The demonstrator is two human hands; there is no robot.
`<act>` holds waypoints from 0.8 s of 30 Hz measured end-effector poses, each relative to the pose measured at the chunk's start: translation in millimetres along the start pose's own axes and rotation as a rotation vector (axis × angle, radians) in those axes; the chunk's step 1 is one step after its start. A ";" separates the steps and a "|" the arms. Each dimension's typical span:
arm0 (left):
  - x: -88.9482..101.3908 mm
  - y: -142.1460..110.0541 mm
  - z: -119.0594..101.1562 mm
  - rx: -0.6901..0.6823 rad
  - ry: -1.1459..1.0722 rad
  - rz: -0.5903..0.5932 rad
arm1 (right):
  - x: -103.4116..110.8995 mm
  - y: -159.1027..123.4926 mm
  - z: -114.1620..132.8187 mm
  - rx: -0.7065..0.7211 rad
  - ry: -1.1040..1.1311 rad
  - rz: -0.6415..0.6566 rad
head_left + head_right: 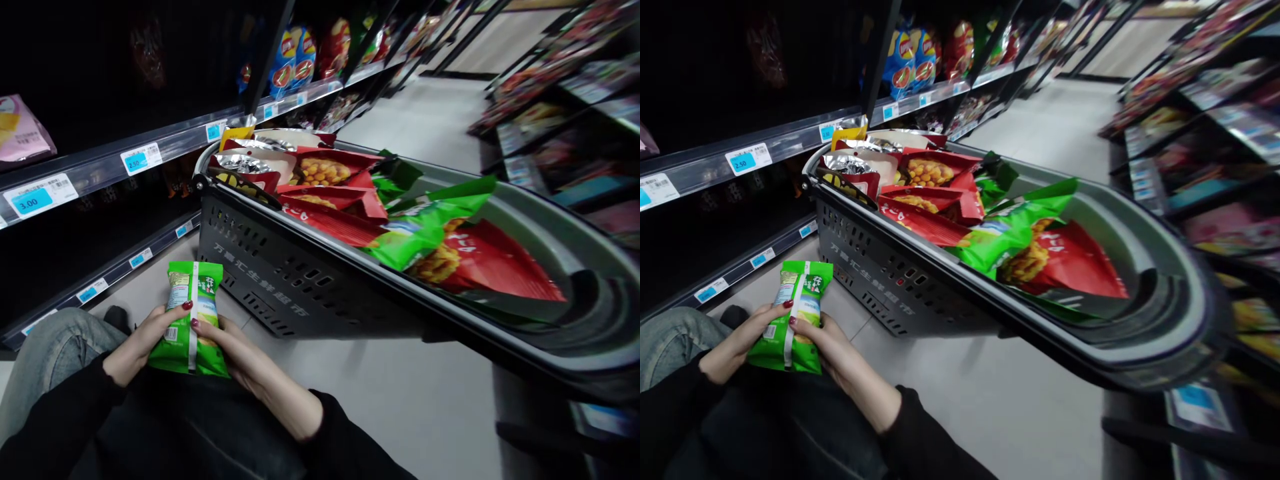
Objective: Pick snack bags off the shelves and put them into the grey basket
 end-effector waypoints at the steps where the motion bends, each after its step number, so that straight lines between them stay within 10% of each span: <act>1: -0.3 0.6 0.5 0.008 -0.015 0.009 | 0.1 0.1 -0.1 -0.005 0.007 -0.001; 9: -0.6 -0.2 -0.9 -0.038 0.001 0.009 | 0.1 -1.5 0.4 0.011 -0.038 -0.032; 24: 0.2 -11.5 -11.7 -0.512 0.142 0.036 | 6.3 1.5 13.8 0.497 -0.441 0.139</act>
Point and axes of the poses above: each hand's wrist, its own y-axis towards the middle knuckle, its own x-axis out of the back of the hand, z = x × y, the point moved 2 cm from there along y, towards the middle knuckle, and after that the axes turned 9 degrees about y, right-handed, at the moved point
